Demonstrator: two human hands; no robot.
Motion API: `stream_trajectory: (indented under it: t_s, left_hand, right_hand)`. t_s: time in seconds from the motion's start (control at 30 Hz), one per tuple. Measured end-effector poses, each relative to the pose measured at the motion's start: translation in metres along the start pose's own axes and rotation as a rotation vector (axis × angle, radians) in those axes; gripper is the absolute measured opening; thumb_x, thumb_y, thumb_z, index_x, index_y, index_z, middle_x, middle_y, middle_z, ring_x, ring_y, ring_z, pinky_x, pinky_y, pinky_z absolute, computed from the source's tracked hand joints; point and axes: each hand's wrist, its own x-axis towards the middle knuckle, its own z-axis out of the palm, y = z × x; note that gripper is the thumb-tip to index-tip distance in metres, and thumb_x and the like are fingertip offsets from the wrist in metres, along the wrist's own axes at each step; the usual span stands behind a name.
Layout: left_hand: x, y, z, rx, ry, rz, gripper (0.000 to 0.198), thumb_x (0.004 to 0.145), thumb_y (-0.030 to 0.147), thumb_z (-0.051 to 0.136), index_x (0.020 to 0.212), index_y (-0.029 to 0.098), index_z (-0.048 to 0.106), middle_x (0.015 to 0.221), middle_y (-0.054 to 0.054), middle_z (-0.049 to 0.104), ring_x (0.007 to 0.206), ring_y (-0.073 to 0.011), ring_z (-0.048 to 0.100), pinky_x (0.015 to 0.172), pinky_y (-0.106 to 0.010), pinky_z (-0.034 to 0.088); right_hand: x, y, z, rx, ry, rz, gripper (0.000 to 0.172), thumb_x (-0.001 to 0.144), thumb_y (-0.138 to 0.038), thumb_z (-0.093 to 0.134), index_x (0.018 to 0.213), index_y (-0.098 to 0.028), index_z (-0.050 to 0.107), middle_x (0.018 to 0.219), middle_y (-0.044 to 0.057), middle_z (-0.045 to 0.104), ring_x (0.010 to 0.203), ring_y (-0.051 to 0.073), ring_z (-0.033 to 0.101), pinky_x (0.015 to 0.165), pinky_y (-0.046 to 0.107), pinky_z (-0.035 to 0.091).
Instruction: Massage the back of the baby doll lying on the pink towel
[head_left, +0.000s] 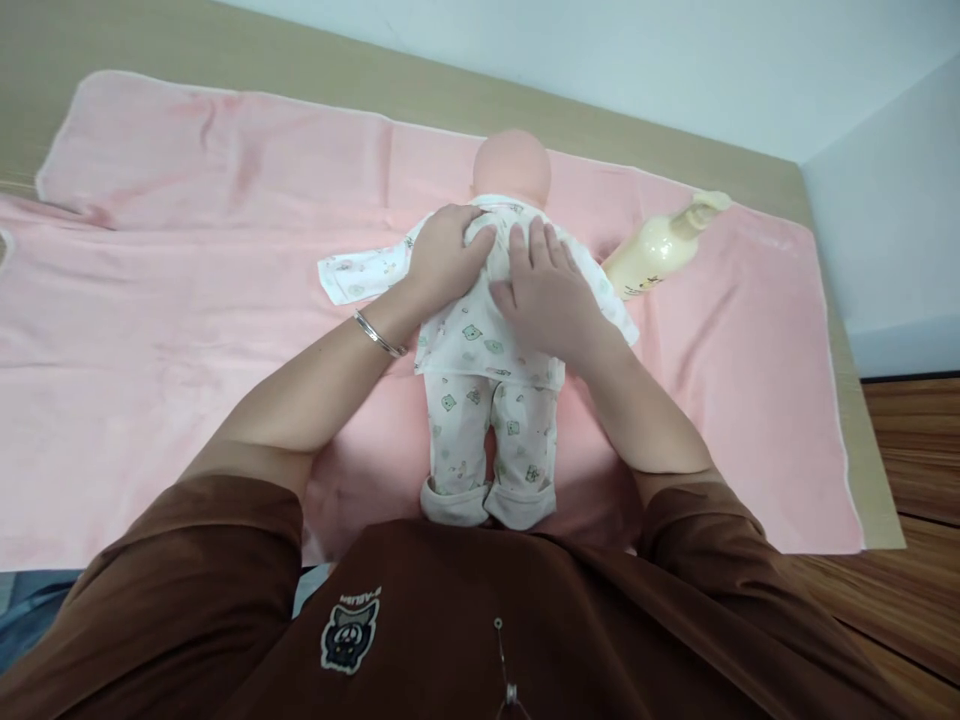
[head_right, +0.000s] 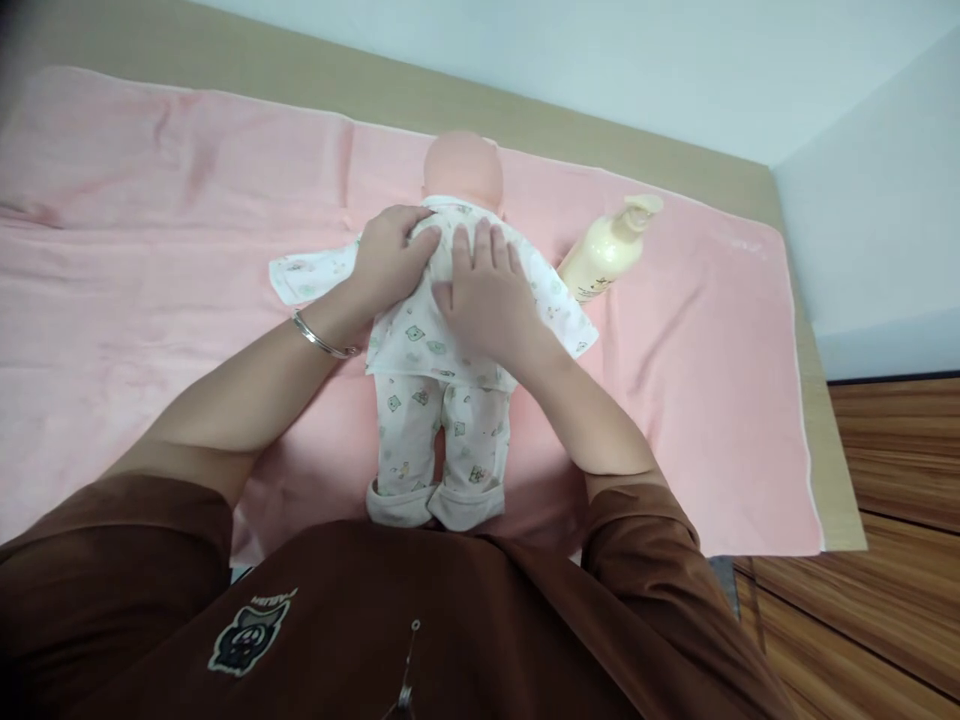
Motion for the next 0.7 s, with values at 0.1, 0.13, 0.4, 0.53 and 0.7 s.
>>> stream_trajectory:
  t_s: [0.1, 0.13, 0.4, 0.53, 0.7]
  left_hand:
    - [0.004, -0.008, 0.005, 0.001, 0.032, -0.025, 0.040, 0.107, 0.041, 0.043, 0.128, 0.018, 0.068, 0.138, -0.009, 0.073, 0.134, -0.0290, 0.063, 0.122, -0.049, 0.049]
    - [0.004, -0.008, 0.007, 0.011, 0.035, -0.006, 0.039, 0.107, 0.041, 0.044, 0.128, 0.018, 0.068, 0.136, -0.010, 0.073, 0.134, -0.0298, 0.064, 0.123, -0.050, 0.049]
    - [-0.025, 0.025, 0.008, 0.118, 0.065, 0.150, 0.031, 0.095, 0.020, 0.051, 0.123, 0.017, 0.065, 0.132, -0.015, 0.070, 0.136, -0.0342, 0.061, 0.126, -0.055, 0.045]
    - [-0.024, 0.024, 0.006, 0.092, 0.057, 0.187, 0.024, 0.096, 0.022, 0.051, 0.115, 0.021, 0.066, 0.123, -0.013, 0.071, 0.127, -0.0327, 0.065, 0.122, -0.053, 0.051]
    - [-0.001, 0.000, 0.006, 0.080, 0.048, 0.099, 0.022, 0.103, 0.031, 0.045, 0.099, 0.023, 0.065, 0.104, -0.013, 0.073, 0.112, -0.0325, 0.070, 0.110, -0.051, 0.056]
  right_hand:
    - [-0.002, -0.013, -0.005, 0.029, -0.073, 0.009, 0.078, 0.106, -0.029, 0.041, 0.173, 0.001, 0.014, 0.181, 0.020, 0.003, 0.170, 0.039, 0.001, 0.142, 0.055, 0.010]
    - [0.003, -0.012, -0.005, 0.039, -0.084, 0.032, 0.078, 0.107, -0.027, 0.040, 0.173, 0.002, 0.012, 0.181, 0.020, 0.002, 0.171, 0.038, -0.001, 0.143, 0.053, 0.009]
    - [0.054, 0.034, 0.007, 0.102, 0.060, 0.110, 0.063, 0.110, -0.024, 0.025, 0.167, 0.003, 0.028, 0.175, 0.023, 0.027, 0.167, 0.031, 0.026, 0.141, 0.051, 0.019]
    - [0.040, 0.033, 0.012, 0.041, 0.056, 0.054, 0.069, 0.108, -0.027, 0.030, 0.168, 0.008, 0.022, 0.175, 0.027, 0.023, 0.168, 0.038, 0.021, 0.140, 0.057, 0.019]
    - [0.005, 0.010, 0.013, 0.029, 0.067, -0.105, 0.075, 0.106, -0.035, 0.038, 0.170, 0.001, 0.021, 0.178, 0.024, 0.014, 0.169, 0.044, 0.011, 0.139, 0.066, 0.016]
